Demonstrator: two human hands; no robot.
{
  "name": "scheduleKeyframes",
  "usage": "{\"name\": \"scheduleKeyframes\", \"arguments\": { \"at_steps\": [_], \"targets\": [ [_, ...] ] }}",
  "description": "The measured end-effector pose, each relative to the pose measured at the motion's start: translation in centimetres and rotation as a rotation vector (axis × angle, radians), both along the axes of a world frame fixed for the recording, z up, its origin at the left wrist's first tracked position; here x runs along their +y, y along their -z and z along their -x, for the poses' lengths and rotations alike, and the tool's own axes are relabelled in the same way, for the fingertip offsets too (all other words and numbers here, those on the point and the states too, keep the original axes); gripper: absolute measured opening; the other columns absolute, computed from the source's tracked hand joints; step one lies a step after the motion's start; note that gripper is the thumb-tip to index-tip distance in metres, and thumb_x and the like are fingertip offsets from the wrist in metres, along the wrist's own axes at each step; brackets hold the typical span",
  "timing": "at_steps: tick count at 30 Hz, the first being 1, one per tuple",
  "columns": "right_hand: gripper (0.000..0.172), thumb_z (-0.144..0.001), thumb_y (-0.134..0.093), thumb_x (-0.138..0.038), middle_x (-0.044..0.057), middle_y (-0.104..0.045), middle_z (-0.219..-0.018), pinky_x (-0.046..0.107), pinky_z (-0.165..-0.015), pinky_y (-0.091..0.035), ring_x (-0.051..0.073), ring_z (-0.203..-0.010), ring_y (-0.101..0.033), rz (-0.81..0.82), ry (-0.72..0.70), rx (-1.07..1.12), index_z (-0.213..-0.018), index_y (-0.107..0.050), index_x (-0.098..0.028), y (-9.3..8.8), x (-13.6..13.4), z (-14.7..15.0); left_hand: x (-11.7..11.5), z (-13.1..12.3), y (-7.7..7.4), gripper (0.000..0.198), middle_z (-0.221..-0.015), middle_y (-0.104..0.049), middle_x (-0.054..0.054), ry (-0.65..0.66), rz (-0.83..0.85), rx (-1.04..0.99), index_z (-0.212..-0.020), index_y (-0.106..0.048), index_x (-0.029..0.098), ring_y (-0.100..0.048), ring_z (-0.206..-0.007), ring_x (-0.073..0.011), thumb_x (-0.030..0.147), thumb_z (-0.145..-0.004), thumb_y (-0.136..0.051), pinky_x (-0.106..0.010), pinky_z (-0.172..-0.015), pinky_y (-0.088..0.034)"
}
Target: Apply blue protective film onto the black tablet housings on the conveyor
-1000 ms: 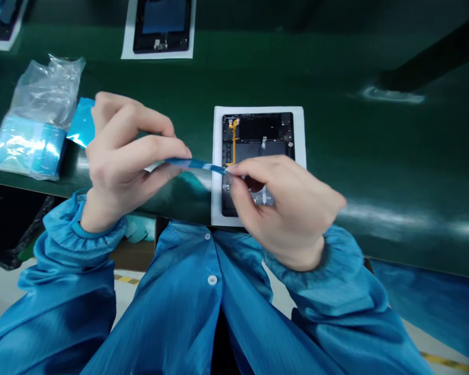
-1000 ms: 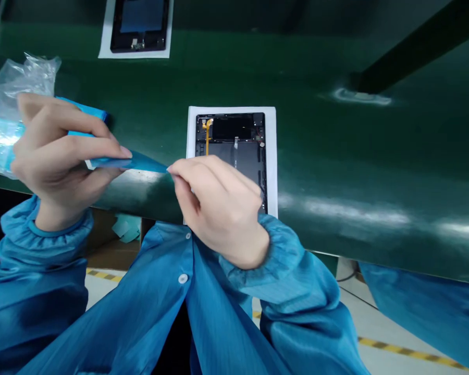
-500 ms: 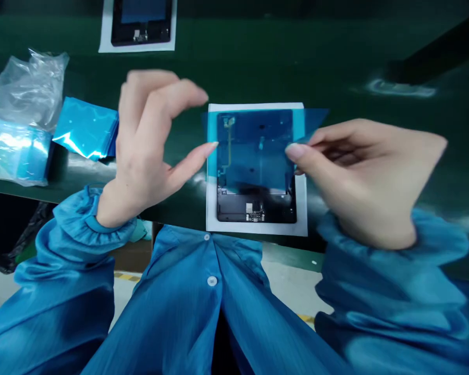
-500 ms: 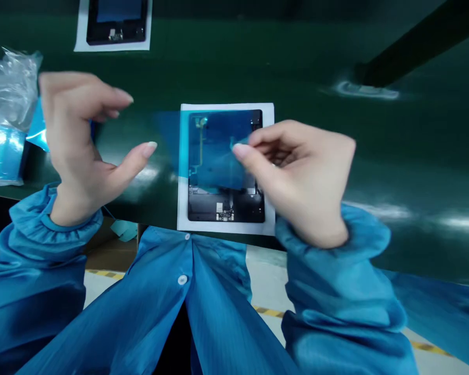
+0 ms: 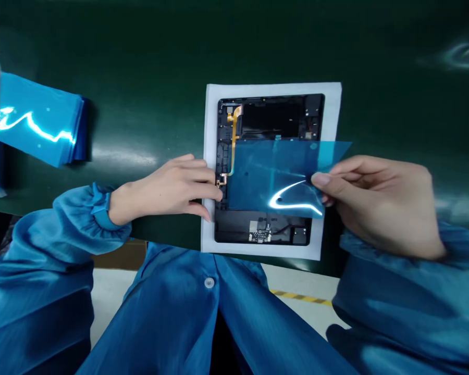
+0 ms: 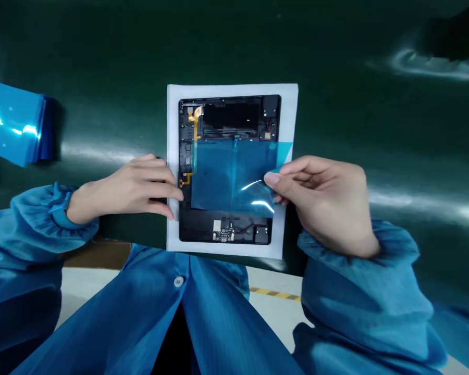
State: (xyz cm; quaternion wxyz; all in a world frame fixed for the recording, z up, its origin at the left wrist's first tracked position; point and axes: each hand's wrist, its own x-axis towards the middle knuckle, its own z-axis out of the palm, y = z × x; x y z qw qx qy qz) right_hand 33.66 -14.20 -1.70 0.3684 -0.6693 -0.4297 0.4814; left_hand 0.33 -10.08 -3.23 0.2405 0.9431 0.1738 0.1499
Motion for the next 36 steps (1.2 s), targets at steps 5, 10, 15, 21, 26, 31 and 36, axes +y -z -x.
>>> {"name": "scheduleKeyframes", "arguments": {
  "at_steps": [5, 10, 15, 21, 26, 31, 36],
  "targets": [
    [0.032, -0.062, -0.102, -0.038, 0.001, -0.068, -0.057, 0.026, -0.042, -0.049, 0.013, -0.044, -0.058, -0.052, -0.058, -0.138, -0.073, -0.077, -0.020, 0.8, -0.3, -0.7, -0.1, -0.1, 0.0, 0.039, -0.095, -0.074, -0.002, -0.010, -0.004, 0.010, -0.109, -0.074, 0.025, -0.062, -0.084, -0.0167, 0.060, -0.106, -0.057, -0.032, -0.073, -0.034],
    [0.029, -0.068, -0.099, -0.039, 0.001, -0.068, -0.058, 0.026, -0.041, -0.049, 0.014, -0.044, -0.060, -0.061, -0.105, -0.240, -0.075, -0.078, -0.020, 0.4, -0.3, -0.7, 0.0, -0.1, 0.0, 0.035, -0.095, -0.072, -0.001, 0.007, 0.023, 0.026, -0.110, -0.073, 0.025, -0.061, -0.083, -0.0168, 0.057, -0.106, -0.059, -0.033, -0.072, -0.034],
    [0.035, -0.066, -0.100, -0.047, 0.000, -0.067, -0.056, 0.026, -0.039, -0.046, 0.014, -0.042, -0.059, -0.051, -0.111, -0.299, -0.074, -0.077, -0.021, 0.0, -0.2, -0.3, 0.1, -0.3, -0.1, 0.035, -0.095, -0.072, -0.001, 0.006, 0.022, 0.031, -0.110, -0.073, 0.025, -0.061, -0.082, -0.0169, 0.057, -0.107, -0.059, -0.034, -0.072, -0.034],
    [0.040, -0.067, -0.098, -0.054, 0.001, -0.067, -0.057, 0.028, -0.041, -0.049, 0.014, -0.043, -0.058, -0.050, -0.124, -0.331, -0.073, -0.076, -0.022, -0.4, -0.1, 0.0, 0.1, -0.3, -0.1, 0.035, -0.095, -0.072, -0.002, 0.012, 0.011, 0.007, -0.110, -0.073, 0.024, -0.062, -0.081, -0.0170, 0.056, -0.107, -0.059, -0.034, -0.071, -0.034],
    [0.038, -0.065, -0.100, -0.050, 0.001, -0.067, -0.056, 0.027, -0.040, -0.048, 0.014, -0.043, -0.059, -0.050, -0.112, -0.313, -0.072, -0.076, -0.022, -0.4, -0.1, 0.1, 0.1, -0.3, 0.0, 0.036, -0.095, -0.073, -0.003, 0.011, 0.013, 0.007, -0.111, -0.073, 0.024, -0.062, -0.082, -0.0172, 0.056, -0.107, -0.059, -0.034, -0.071, -0.034],
    [0.035, -0.067, -0.100, -0.048, 0.000, -0.068, -0.057, 0.028, -0.041, -0.049, 0.014, -0.043, -0.059, -0.057, -0.107, -0.311, -0.074, -0.077, -0.022, -0.2, -0.2, -0.1, 0.1, -0.3, 0.0, 0.036, -0.095, -0.072, -0.002, 0.006, 0.022, 0.012, -0.111, -0.073, 0.025, -0.062, -0.082, -0.0170, 0.058, -0.106, -0.060, -0.034, -0.071, -0.034],
    [0.036, -0.066, -0.101, -0.047, 0.000, -0.066, -0.056, 0.028, -0.038, -0.047, 0.015, -0.042, -0.059, -0.064, -0.108, -0.270, -0.074, -0.077, -0.022, -0.1, -0.2, -0.4, 0.1, -0.3, 0.1, 0.035, -0.095, -0.073, -0.002, 0.007, 0.026, 0.013, -0.110, -0.073, 0.025, -0.063, -0.083, -0.0173, 0.058, -0.106, -0.061, -0.034, -0.071, -0.034]
  ]
}}
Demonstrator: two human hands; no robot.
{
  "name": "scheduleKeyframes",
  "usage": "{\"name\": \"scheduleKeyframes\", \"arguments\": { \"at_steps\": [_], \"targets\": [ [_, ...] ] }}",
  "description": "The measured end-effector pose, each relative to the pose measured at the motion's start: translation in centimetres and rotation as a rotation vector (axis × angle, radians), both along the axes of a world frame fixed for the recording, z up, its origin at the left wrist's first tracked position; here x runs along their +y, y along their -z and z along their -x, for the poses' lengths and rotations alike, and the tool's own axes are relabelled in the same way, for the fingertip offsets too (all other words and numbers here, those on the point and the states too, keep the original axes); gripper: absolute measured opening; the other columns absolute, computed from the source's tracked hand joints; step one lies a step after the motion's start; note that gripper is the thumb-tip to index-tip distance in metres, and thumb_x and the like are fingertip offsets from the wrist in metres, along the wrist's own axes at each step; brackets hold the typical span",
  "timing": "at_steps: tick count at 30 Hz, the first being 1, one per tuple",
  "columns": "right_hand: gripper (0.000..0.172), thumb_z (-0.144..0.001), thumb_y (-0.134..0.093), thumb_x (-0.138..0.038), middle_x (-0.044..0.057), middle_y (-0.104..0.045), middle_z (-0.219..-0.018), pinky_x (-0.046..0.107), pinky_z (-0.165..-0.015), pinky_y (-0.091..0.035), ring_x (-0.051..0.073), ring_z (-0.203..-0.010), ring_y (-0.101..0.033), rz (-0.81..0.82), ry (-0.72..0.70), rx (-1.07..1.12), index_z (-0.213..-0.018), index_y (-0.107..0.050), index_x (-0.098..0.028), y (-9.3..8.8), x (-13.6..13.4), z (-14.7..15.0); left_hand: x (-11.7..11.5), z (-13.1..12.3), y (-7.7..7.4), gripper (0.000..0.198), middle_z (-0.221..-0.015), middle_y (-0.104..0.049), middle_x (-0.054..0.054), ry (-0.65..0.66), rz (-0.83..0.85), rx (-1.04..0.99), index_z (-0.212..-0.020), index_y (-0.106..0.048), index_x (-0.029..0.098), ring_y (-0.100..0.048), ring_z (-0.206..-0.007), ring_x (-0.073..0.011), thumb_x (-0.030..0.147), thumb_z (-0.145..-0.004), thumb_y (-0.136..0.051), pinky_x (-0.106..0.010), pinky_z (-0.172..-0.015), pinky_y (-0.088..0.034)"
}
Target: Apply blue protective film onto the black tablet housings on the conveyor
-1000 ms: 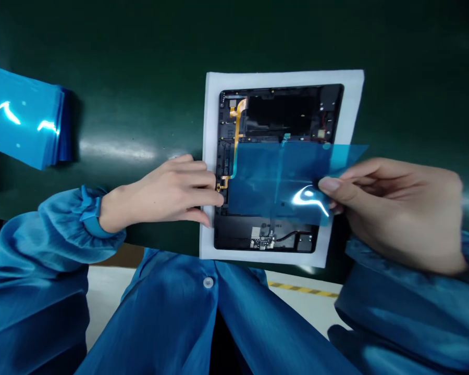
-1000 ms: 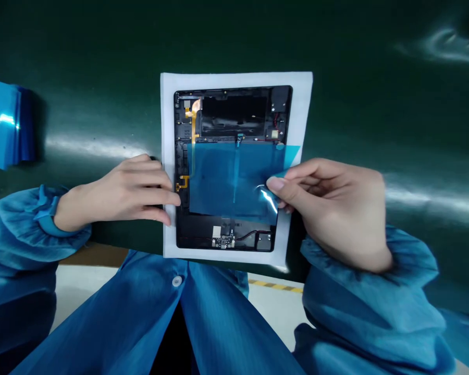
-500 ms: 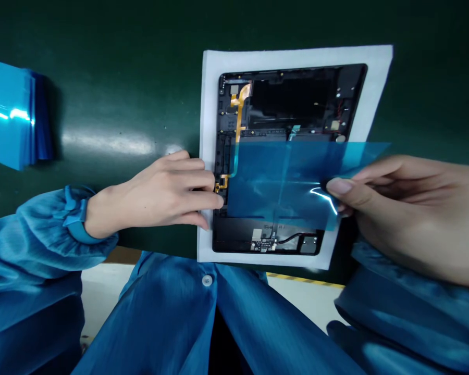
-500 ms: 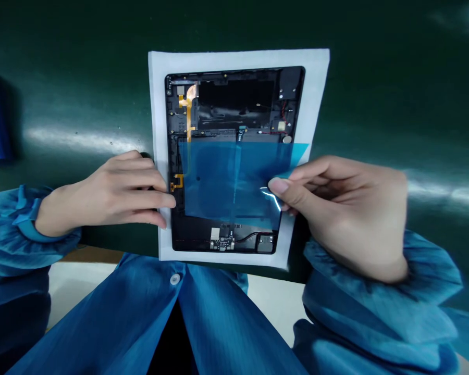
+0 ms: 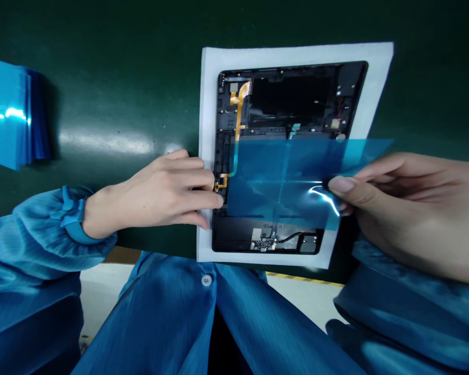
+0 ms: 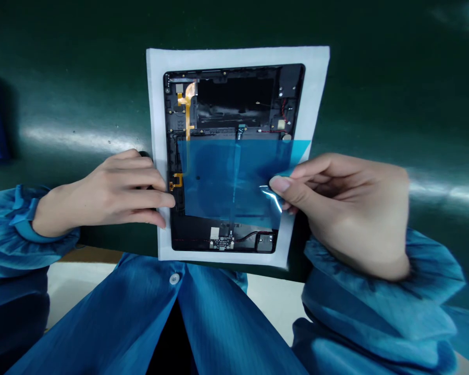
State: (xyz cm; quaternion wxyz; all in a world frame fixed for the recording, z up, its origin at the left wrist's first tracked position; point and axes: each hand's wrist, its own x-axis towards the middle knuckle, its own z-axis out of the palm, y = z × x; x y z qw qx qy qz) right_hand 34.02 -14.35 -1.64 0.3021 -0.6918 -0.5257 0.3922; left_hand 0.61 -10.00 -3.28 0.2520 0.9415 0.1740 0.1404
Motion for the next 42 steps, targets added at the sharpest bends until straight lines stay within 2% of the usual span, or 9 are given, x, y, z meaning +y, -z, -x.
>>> {"name": "scheduleKeyframes", "arguments": {
  "at_steps": [11, 26, 33, 42],
  "targets": [
    [0.034, -0.066, -0.101, -0.046, 0.000, -0.068, -0.057, 0.028, -0.039, -0.049, 0.015, -0.042, -0.059, -0.005, -0.004, -0.018, -0.074, -0.078, -0.022, 0.14, -0.05, 0.01, 0.08, -0.01, -0.13, 0.035, -0.094, -0.074, -0.003, -0.002, 0.026, 0.047, -0.110, -0.074, 0.026, -0.063, -0.081, -0.0179, 0.058, -0.106, -0.061, -0.034, -0.070, -0.035],
    [0.032, -0.063, -0.100, -0.044, 0.000, -0.065, -0.054, 0.028, -0.039, -0.049, 0.015, -0.041, -0.058, 0.020, 0.019, -0.016, -0.069, -0.077, -0.022, -0.19, 0.25, 0.45, -0.03, -0.07, -0.09, 0.035, -0.094, -0.072, -0.002, -0.002, -0.029, -0.020, -0.107, -0.072, 0.023, -0.061, -0.081, -0.0173, 0.056, -0.106, -0.061, -0.033, -0.071, -0.034],
    [0.022, -0.068, -0.097, -0.035, 0.002, -0.070, -0.058, 0.023, -0.043, -0.051, 0.014, -0.045, -0.061, 0.034, 0.004, 0.000, -0.073, -0.079, -0.022, 0.36, -0.04, -0.17, -0.05, -0.05, -0.24, 0.034, -0.092, -0.071, -0.002, -0.002, -0.042, -0.020, -0.105, -0.072, 0.022, -0.059, -0.080, -0.0168, 0.053, -0.107, -0.059, -0.032, -0.070, -0.032],
    [0.030, -0.072, -0.094, -0.047, 0.000, -0.070, -0.059, 0.020, -0.045, -0.049, 0.011, -0.046, -0.061, 0.111, -0.011, 0.008, -0.075, -0.077, -0.022, 0.16, -0.05, -0.19, -0.12, 0.03, -0.55, 0.033, -0.093, -0.070, -0.002, 0.001, -0.002, 0.003, -0.106, -0.072, 0.021, -0.059, -0.082, -0.0175, 0.052, -0.107, -0.059, -0.032, -0.072, -0.034]
  ]
}}
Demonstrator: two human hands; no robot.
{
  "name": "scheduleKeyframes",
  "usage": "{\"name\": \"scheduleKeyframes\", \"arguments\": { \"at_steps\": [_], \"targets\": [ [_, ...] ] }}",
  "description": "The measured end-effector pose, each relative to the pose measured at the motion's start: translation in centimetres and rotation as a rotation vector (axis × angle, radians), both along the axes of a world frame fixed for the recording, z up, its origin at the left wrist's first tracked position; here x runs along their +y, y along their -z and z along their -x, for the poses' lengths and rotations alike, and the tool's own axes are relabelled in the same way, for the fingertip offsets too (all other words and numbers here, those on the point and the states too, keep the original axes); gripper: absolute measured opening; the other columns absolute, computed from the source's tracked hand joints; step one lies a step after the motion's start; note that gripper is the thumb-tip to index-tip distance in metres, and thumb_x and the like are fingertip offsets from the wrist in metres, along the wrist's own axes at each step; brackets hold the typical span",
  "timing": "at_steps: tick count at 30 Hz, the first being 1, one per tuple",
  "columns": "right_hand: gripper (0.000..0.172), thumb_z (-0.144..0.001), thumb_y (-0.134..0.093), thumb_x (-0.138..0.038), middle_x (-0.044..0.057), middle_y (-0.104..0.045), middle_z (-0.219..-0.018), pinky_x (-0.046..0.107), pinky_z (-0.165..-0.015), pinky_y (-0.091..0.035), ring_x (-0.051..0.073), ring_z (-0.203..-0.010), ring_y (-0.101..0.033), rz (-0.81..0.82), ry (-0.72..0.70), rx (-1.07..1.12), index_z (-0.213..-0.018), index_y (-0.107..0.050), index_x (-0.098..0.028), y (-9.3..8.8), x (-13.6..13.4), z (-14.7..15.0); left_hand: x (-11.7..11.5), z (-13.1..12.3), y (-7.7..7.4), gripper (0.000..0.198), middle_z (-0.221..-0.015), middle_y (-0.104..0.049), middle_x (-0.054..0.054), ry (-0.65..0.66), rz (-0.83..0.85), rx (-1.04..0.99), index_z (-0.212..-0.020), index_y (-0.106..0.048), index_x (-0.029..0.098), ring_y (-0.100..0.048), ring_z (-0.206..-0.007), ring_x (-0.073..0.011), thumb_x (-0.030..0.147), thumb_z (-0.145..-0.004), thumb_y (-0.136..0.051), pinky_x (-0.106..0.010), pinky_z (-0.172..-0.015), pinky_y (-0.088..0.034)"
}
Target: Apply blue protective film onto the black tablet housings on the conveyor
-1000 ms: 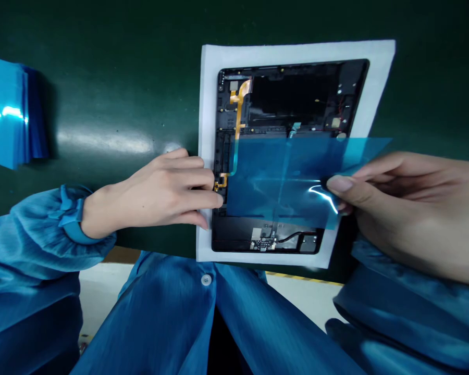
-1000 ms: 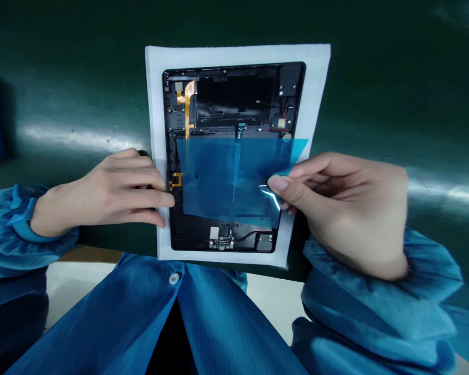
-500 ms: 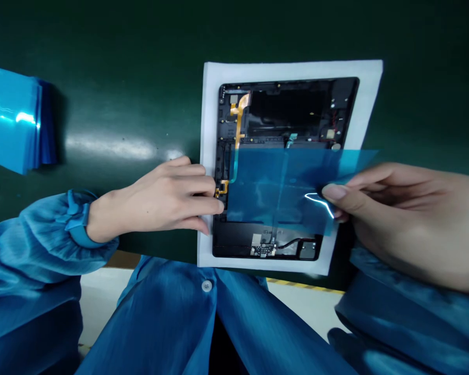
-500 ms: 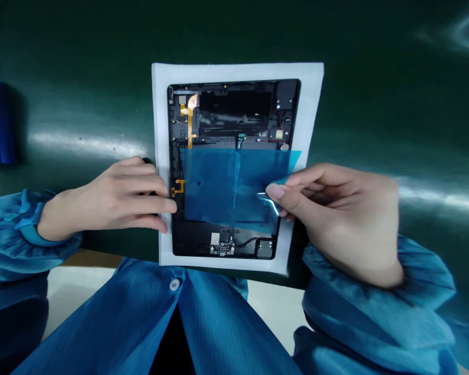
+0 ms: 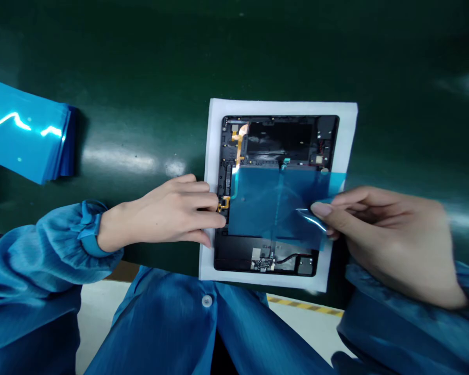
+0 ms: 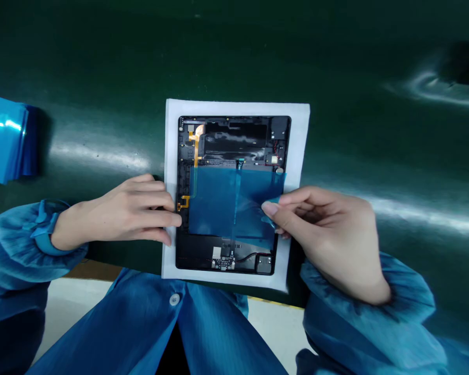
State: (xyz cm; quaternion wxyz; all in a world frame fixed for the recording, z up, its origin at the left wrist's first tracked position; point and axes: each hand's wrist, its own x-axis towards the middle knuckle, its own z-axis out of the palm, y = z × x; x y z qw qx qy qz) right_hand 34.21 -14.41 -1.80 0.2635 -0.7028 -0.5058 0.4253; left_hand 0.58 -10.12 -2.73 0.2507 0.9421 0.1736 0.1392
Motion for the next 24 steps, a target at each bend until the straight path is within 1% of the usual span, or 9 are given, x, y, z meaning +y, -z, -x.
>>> {"name": "scheduleKeyframes", "arguments": {
  "at_steps": [5, 10, 17, 20, 22, 24],
  "targets": [
    [0.030, -0.073, -0.093, -0.048, -0.001, -0.070, -0.058, 0.020, -0.044, -0.047, 0.010, -0.044, -0.059, 0.007, -0.021, 0.013, -0.075, -0.077, -0.023, 0.15, 0.07, -0.15, 0.00, 0.05, -0.04, 0.033, -0.094, -0.071, -0.002, -0.004, 0.000, 0.013, -0.106, -0.072, 0.022, -0.058, -0.082, -0.0173, 0.052, -0.108, -0.057, -0.032, -0.072, -0.033],
    [0.030, -0.074, -0.093, -0.048, 0.000, -0.071, -0.060, 0.020, -0.044, -0.047, 0.011, -0.045, -0.060, 0.009, -0.025, 0.036, -0.075, -0.078, -0.023, 0.18, 0.03, -0.02, 0.04, 0.05, -0.19, 0.032, -0.094, -0.071, -0.002, -0.004, -0.003, 0.005, -0.106, -0.072, 0.022, -0.058, -0.083, -0.0176, 0.051, -0.107, -0.060, -0.032, -0.073, -0.033],
    [0.025, -0.075, -0.092, -0.043, 0.000, -0.069, -0.056, 0.019, -0.042, -0.048, 0.011, -0.042, -0.059, -0.011, -0.051, 0.065, -0.075, -0.077, -0.023, -0.33, 0.39, 0.23, 0.09, -0.06, -0.19, 0.032, -0.091, -0.070, -0.001, -0.003, -0.010, 0.004, -0.107, -0.071, 0.022, -0.057, -0.082, -0.0178, 0.052, -0.106, -0.062, -0.032, -0.072, -0.034],
    [0.025, -0.074, -0.092, -0.043, 0.000, -0.069, -0.056, 0.019, -0.043, -0.049, 0.011, -0.042, -0.059, -0.009, -0.057, 0.089, -0.074, -0.077, -0.022, -0.59, 0.58, 0.39, 0.12, 0.00, -0.07, 0.032, -0.093, -0.071, -0.001, -0.002, -0.011, 0.000, -0.109, -0.070, 0.022, -0.060, -0.083, -0.0179, 0.053, -0.105, -0.063, -0.032, -0.073, -0.037],
    [0.026, -0.073, -0.093, -0.043, -0.001, -0.070, -0.058, 0.020, -0.043, -0.050, 0.011, -0.043, -0.059, 0.008, -0.054, 0.126, -0.078, -0.077, -0.022, -0.72, 0.67, 0.49, 0.11, 0.04, -0.05, 0.034, -0.095, -0.072, -0.002, -0.003, -0.009, -0.004, -0.112, -0.069, 0.022, -0.063, -0.084, -0.0182, 0.055, -0.105, -0.063, -0.032, -0.073, -0.039],
    [0.031, -0.070, -0.096, -0.043, -0.001, -0.071, -0.061, 0.020, -0.044, -0.051, 0.011, -0.044, -0.059, 0.023, -0.045, 0.169, -0.085, -0.078, -0.022, -0.79, 0.73, 0.52, 0.06, 0.04, -0.13, 0.041, -0.099, -0.075, -0.003, -0.017, -0.009, -0.024, -0.117, -0.068, 0.020, -0.066, -0.088, -0.0189, 0.058, -0.105, -0.061, -0.033, -0.075, -0.044]
  ]
}}
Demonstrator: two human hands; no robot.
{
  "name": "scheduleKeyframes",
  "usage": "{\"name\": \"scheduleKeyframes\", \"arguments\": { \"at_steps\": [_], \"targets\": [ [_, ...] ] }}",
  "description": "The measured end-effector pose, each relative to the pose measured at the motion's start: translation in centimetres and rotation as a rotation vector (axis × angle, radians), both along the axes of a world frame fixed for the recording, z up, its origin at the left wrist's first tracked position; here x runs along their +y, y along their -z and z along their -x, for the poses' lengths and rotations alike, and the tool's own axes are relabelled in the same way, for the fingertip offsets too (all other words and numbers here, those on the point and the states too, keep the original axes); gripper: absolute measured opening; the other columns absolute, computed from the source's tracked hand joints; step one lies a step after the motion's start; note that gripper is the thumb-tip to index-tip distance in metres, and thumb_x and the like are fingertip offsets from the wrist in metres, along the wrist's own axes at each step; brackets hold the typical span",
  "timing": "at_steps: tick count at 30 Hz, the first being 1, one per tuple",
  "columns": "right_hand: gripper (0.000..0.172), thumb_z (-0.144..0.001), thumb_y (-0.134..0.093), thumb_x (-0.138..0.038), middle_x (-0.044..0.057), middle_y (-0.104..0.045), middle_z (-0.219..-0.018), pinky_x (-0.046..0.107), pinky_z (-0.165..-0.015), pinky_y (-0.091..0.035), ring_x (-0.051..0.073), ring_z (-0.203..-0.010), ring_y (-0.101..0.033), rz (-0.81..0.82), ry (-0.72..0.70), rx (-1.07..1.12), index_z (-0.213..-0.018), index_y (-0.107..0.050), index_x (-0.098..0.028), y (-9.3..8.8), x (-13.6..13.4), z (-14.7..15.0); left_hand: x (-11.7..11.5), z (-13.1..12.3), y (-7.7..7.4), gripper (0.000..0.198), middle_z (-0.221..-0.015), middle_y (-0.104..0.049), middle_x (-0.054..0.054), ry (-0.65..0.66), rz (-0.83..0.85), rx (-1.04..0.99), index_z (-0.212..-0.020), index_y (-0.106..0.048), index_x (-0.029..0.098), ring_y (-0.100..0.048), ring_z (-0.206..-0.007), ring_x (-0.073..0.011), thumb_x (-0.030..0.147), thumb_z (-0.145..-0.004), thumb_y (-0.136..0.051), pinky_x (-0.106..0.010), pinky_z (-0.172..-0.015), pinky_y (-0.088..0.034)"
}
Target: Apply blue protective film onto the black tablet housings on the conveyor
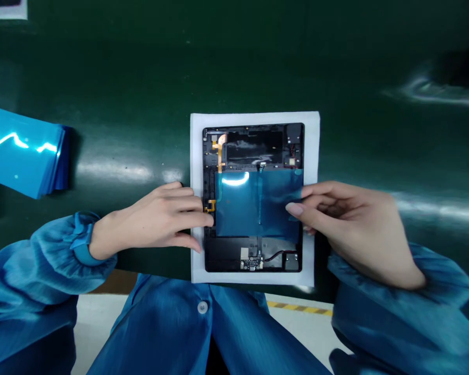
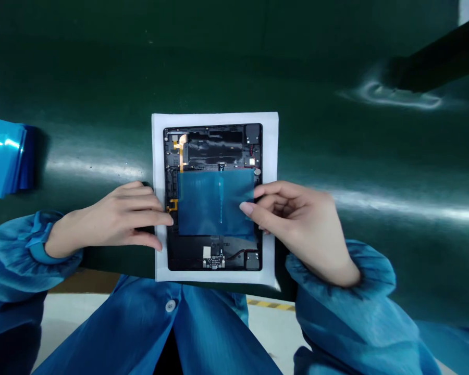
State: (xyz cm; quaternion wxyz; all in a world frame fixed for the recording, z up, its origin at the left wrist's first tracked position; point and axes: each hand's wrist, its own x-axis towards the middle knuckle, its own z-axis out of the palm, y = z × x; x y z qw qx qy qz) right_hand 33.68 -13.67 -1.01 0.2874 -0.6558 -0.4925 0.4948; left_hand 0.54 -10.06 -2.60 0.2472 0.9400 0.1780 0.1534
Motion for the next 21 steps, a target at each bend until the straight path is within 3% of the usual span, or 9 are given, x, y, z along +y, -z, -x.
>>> {"name": "scheduleKeyframes", "arguments": {
  "at_steps": [5, 11, 14, 17, 21],
  "targets": [
    [0.041, -0.070, -0.097, -0.049, -0.001, -0.071, -0.062, 0.020, -0.046, -0.051, 0.011, -0.046, -0.060, 0.013, 0.022, 0.089, -0.091, -0.075, -0.021, 0.2, 0.0, -0.3, 0.1, -0.4, -0.7, 0.048, -0.104, -0.076, -0.008, -0.079, -0.102, -0.022, -0.128, -0.069, 0.014, -0.070, -0.093, -0.0202, 0.056, -0.107, -0.058, -0.033, -0.081, -0.051],
    [0.045, -0.085, -0.085, -0.060, -0.001, -0.066, -0.058, 0.019, -0.042, -0.044, 0.008, -0.044, -0.054, -0.007, 0.080, 0.212, -0.079, -0.068, -0.019, 0.7, -0.1, -0.3, 0.8, -2.6, -1.9, 0.051, -0.091, -0.068, -0.006, -0.091, -0.349, 0.161, -0.118, -0.077, 0.017, -0.061, -0.079, -0.0190, 0.056, -0.112, -0.045, -0.032, -0.068, -0.040],
    [0.056, -0.085, -0.081, -0.069, -0.002, -0.060, -0.053, 0.020, -0.038, -0.036, 0.007, -0.041, -0.047, -0.048, 0.113, 0.264, -0.068, -0.060, -0.020, 0.5, 0.0, 0.0, 1.1, -4.5, -2.1, 0.041, -0.092, -0.066, -0.006, -0.034, -0.432, 0.213, -0.115, -0.079, 0.019, -0.059, -0.080, -0.0198, 0.049, -0.112, -0.051, -0.033, -0.069, -0.036],
    [0.060, -0.083, -0.078, -0.075, -0.004, -0.055, -0.050, 0.022, -0.036, -0.031, 0.008, -0.039, -0.042, -0.053, 0.131, 0.272, -0.067, -0.055, -0.023, 0.3, 0.3, 0.2, 1.1, -6.9, -2.0, 0.029, -0.095, -0.066, -0.007, 0.010, -0.442, 0.286, -0.123, -0.077, 0.021, -0.061, -0.087, -0.0229, 0.034, -0.109, -0.055, -0.035, -0.073, -0.036],
    [0.059, -0.083, -0.073, -0.079, -0.004, -0.053, -0.050, 0.024, -0.034, -0.030, 0.009, -0.037, -0.039, -0.044, 0.119, 0.223, -0.069, -0.052, -0.025, 0.2, 0.4, 0.4, 1.1, -9.6, -1.5, 0.034, -0.109, -0.069, -0.012, 0.030, -0.346, 0.317, -0.135, -0.071, 0.022, -0.065, -0.105, -0.0285, 0.025, -0.106, -0.053, -0.038, -0.083, -0.040]
  ]
}}
